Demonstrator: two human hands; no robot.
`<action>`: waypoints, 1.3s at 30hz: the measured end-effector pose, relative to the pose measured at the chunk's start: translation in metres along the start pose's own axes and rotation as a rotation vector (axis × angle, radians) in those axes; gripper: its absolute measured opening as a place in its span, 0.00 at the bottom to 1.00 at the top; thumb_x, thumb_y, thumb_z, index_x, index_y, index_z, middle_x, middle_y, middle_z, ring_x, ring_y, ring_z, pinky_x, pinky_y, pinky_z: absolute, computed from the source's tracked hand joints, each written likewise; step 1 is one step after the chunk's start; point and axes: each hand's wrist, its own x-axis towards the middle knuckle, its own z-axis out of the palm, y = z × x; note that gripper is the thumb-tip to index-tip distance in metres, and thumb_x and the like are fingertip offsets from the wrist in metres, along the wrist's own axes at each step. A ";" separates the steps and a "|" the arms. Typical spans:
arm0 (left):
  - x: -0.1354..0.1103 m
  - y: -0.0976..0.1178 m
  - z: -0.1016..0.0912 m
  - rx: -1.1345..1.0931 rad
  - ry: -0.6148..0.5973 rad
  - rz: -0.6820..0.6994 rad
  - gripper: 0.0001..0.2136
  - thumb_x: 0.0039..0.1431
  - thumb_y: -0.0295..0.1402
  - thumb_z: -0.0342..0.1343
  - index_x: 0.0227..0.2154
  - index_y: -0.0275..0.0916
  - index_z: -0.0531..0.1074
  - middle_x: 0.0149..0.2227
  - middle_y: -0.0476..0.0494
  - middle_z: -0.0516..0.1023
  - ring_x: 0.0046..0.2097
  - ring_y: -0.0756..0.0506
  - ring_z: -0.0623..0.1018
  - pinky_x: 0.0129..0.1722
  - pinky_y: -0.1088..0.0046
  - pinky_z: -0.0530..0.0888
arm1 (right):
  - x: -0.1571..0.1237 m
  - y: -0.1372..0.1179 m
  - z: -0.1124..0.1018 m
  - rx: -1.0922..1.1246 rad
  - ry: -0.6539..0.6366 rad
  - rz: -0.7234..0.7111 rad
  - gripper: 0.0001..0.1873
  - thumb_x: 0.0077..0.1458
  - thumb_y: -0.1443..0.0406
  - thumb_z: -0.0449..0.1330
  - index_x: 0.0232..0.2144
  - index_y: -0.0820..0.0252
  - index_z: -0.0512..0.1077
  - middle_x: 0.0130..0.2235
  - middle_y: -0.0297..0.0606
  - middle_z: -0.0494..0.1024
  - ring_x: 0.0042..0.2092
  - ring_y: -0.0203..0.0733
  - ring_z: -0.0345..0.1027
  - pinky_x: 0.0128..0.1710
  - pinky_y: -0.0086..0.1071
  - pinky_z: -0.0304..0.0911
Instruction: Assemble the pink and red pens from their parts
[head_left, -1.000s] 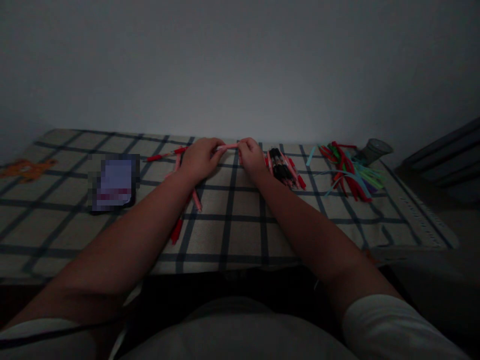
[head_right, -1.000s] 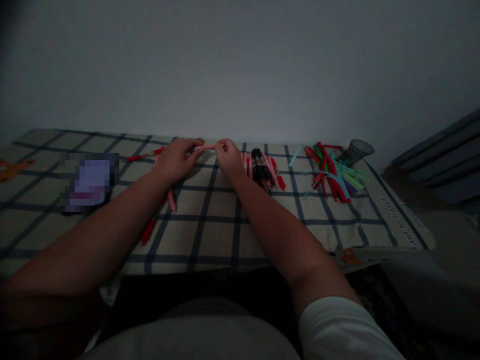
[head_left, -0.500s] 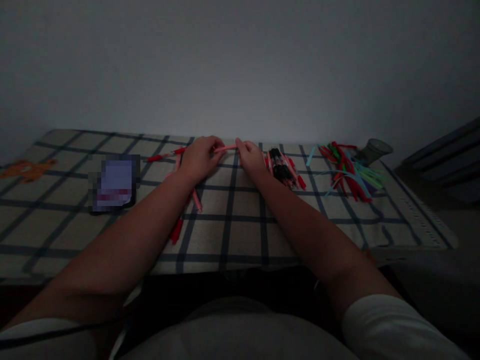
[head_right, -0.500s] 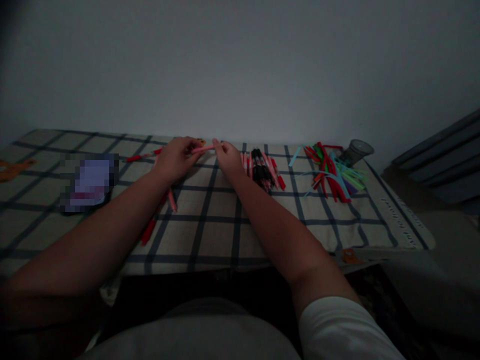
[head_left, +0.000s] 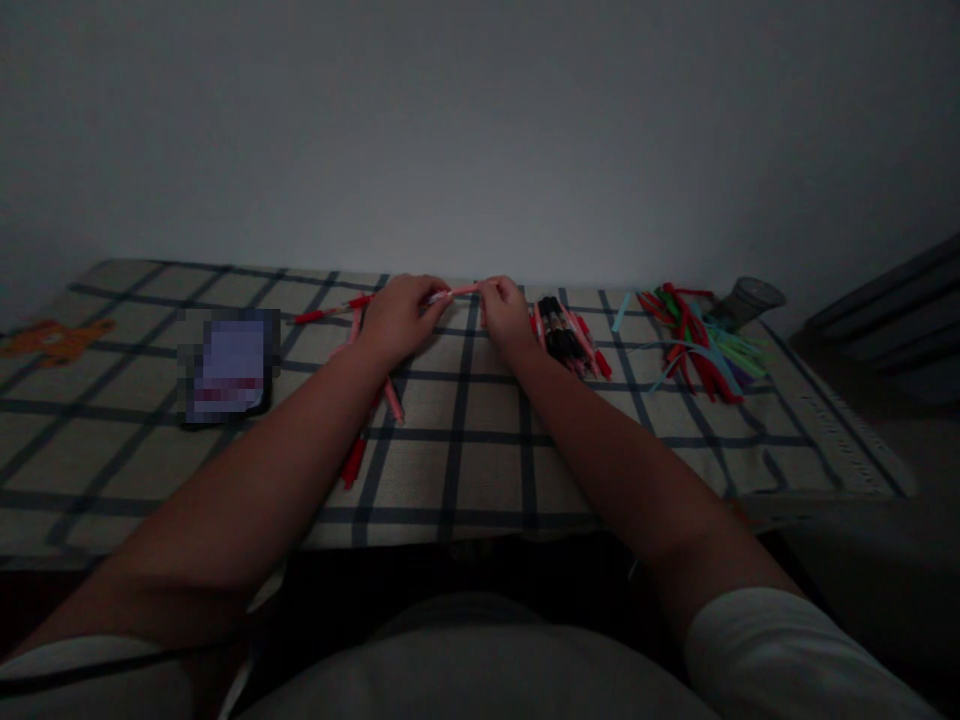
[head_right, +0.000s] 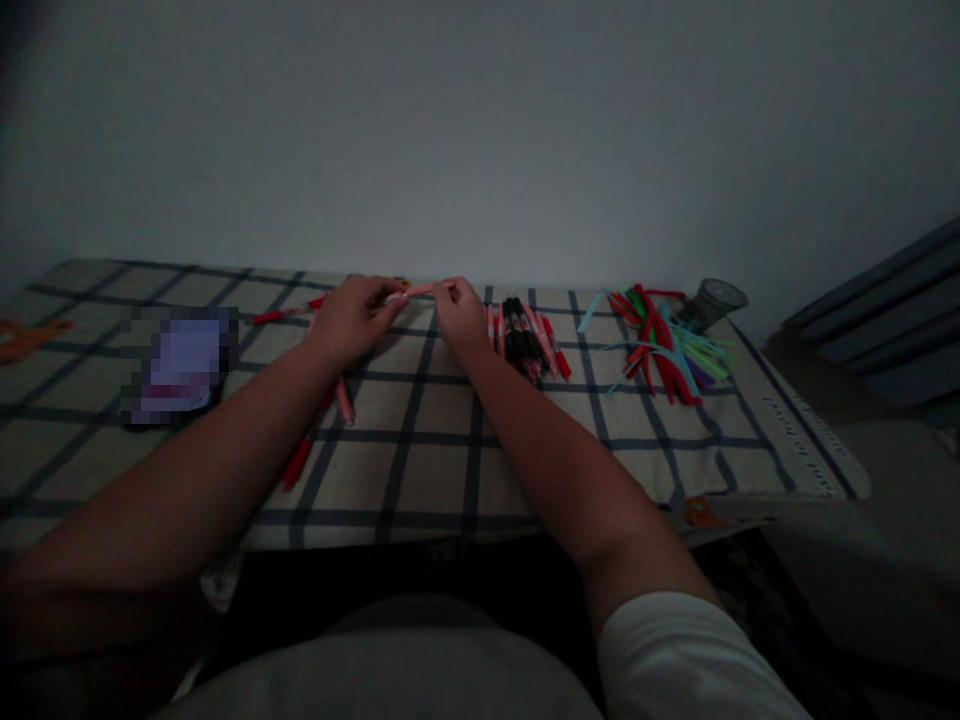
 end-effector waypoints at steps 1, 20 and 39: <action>0.000 0.000 0.000 0.001 0.000 0.000 0.21 0.77 0.47 0.54 0.56 0.40 0.84 0.52 0.33 0.88 0.54 0.33 0.82 0.56 0.55 0.77 | -0.001 -0.003 0.000 0.008 0.011 0.005 0.23 0.71 0.44 0.63 0.33 0.50 0.63 0.33 0.28 0.67 0.40 0.40 0.67 0.45 0.34 0.66; 0.003 -0.001 0.001 -0.004 -0.062 0.024 0.19 0.74 0.38 0.59 0.63 0.45 0.83 0.53 0.36 0.88 0.55 0.34 0.82 0.58 0.56 0.76 | -0.002 -0.012 -0.001 0.039 0.077 0.021 0.26 0.72 0.38 0.63 0.37 0.51 0.70 0.33 0.29 0.68 0.37 0.38 0.67 0.40 0.32 0.66; 0.002 -0.002 -0.001 0.041 0.024 -0.051 0.14 0.73 0.40 0.58 0.52 0.45 0.86 0.48 0.37 0.88 0.53 0.32 0.81 0.55 0.55 0.77 | -0.006 -0.014 0.000 0.122 0.252 0.016 0.24 0.81 0.41 0.49 0.45 0.50 0.68 0.43 0.35 0.77 0.31 0.34 0.64 0.31 0.30 0.62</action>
